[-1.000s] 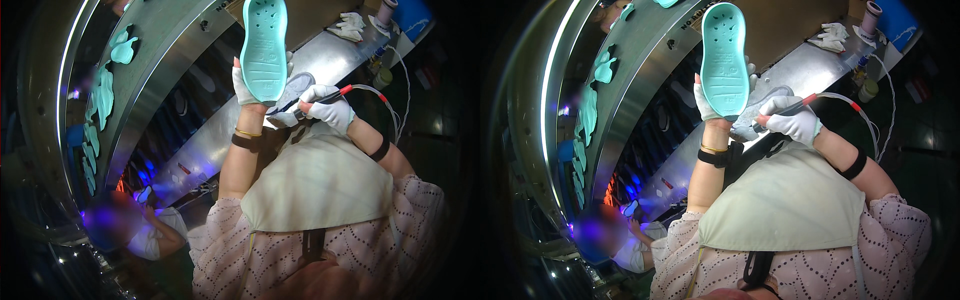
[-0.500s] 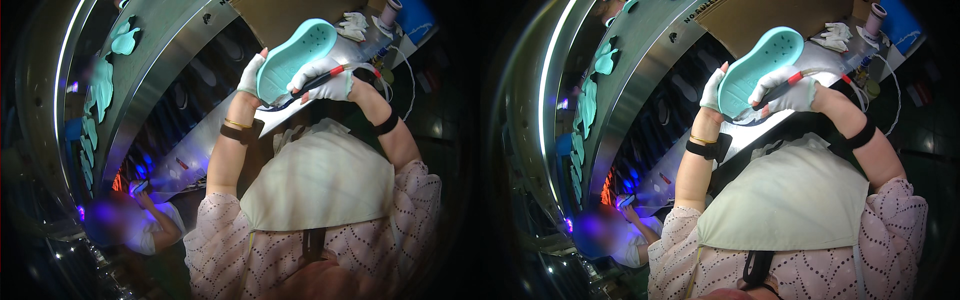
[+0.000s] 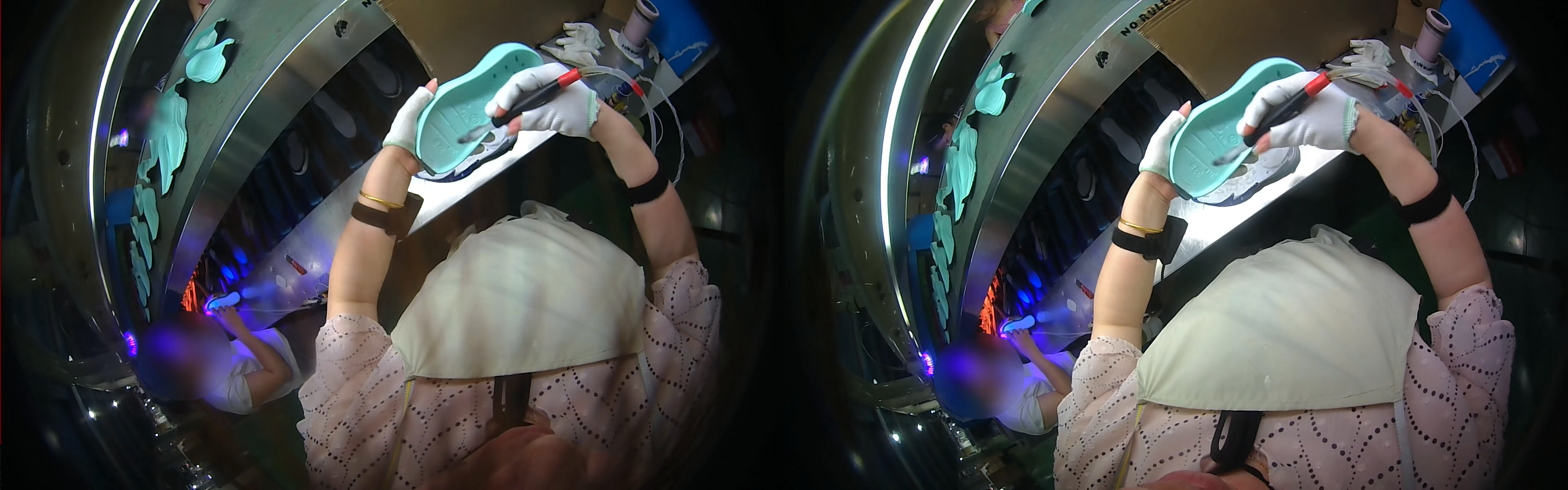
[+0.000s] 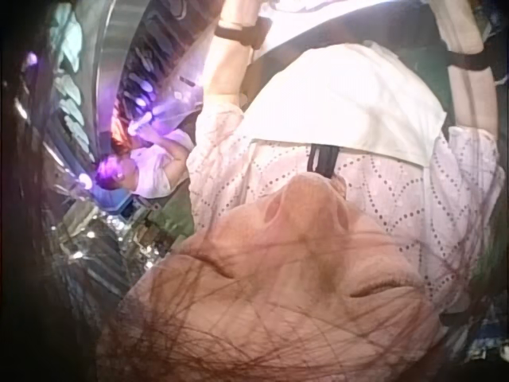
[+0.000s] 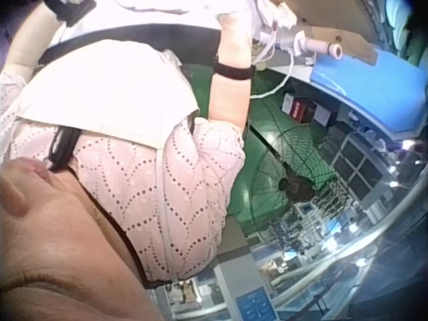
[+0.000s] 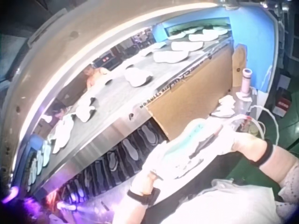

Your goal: Using a small brush to apply a liquid adhesive or primer to the interior of turquoise shoe soles on an assembly line.

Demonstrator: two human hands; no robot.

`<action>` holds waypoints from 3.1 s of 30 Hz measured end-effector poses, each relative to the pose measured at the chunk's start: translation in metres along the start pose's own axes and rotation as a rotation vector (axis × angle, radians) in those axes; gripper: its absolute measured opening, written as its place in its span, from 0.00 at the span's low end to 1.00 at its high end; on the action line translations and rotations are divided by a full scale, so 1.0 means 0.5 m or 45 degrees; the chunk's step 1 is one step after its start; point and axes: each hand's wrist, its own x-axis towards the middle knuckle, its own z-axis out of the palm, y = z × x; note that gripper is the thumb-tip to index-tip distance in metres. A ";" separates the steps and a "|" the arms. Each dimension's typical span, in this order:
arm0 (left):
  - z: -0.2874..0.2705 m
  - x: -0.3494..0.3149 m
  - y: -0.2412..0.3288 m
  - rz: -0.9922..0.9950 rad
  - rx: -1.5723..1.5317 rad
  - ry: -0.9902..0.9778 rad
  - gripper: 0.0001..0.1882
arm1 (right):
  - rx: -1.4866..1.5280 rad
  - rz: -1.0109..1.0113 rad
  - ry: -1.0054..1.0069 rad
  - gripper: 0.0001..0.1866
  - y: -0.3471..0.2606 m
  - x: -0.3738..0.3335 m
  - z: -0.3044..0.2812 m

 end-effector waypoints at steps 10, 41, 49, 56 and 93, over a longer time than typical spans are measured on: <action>0.013 0.037 -0.077 0.479 -0.351 -0.116 0.33 | 0.425 0.347 0.314 0.06 -0.017 -0.033 0.080; 0.059 -0.005 -0.108 0.599 -0.266 -0.186 0.32 | 0.002 -0.532 0.771 0.07 0.038 0.044 0.041; 0.037 -0.011 -0.096 0.673 -0.065 -0.145 0.34 | -0.037 -0.466 0.638 0.08 0.002 0.005 0.010; 0.021 -0.009 -0.086 0.943 0.140 0.012 0.28 | -0.522 -0.379 0.286 0.08 -0.023 -0.048 0.028; -0.102 -0.066 0.520 1.124 2.351 1.871 0.26 | 0.222 -0.257 0.709 0.08 -0.066 -0.015 0.021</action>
